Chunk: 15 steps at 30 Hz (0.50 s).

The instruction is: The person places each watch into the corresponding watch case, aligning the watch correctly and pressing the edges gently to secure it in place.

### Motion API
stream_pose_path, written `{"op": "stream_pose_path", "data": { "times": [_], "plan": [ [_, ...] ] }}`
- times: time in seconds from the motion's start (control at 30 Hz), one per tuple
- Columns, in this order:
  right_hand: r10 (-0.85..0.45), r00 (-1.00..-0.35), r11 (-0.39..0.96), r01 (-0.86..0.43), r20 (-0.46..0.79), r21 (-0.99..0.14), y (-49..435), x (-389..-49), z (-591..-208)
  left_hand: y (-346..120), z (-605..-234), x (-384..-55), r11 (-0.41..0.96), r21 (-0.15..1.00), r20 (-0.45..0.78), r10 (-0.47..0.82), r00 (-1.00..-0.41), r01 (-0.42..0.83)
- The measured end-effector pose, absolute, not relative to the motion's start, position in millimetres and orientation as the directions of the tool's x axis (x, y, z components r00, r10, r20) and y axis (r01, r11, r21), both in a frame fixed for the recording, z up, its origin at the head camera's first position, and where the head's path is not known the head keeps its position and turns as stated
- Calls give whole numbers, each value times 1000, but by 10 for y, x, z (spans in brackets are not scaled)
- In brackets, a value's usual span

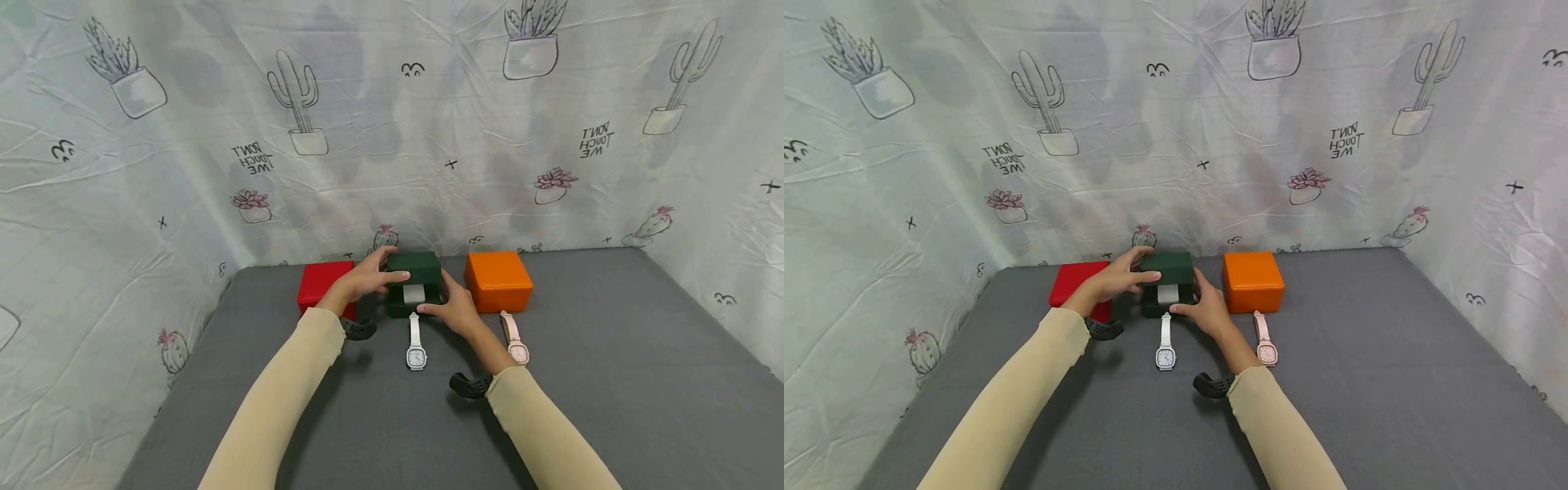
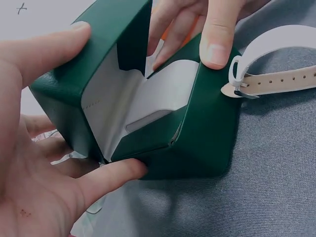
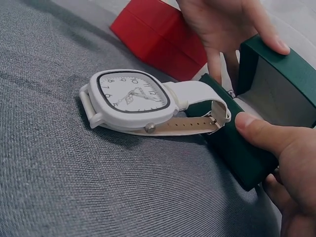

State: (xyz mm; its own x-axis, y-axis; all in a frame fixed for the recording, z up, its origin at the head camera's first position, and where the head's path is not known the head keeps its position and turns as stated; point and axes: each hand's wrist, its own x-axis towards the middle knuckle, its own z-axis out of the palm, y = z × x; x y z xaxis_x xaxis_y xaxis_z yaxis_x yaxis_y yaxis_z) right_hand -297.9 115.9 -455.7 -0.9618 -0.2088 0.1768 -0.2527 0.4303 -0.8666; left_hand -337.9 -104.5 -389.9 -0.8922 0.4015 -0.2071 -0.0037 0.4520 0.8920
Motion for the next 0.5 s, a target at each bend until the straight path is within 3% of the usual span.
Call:
{"op": "stream_pose_path", "data": {
  "times": [0.5],
  "plan": [
    [-180,-977,488,-190,115,-852,1152,-2951,-4529,-940,-3847,-3453,376,916,-245,252,-936,-139]
  ]
}}
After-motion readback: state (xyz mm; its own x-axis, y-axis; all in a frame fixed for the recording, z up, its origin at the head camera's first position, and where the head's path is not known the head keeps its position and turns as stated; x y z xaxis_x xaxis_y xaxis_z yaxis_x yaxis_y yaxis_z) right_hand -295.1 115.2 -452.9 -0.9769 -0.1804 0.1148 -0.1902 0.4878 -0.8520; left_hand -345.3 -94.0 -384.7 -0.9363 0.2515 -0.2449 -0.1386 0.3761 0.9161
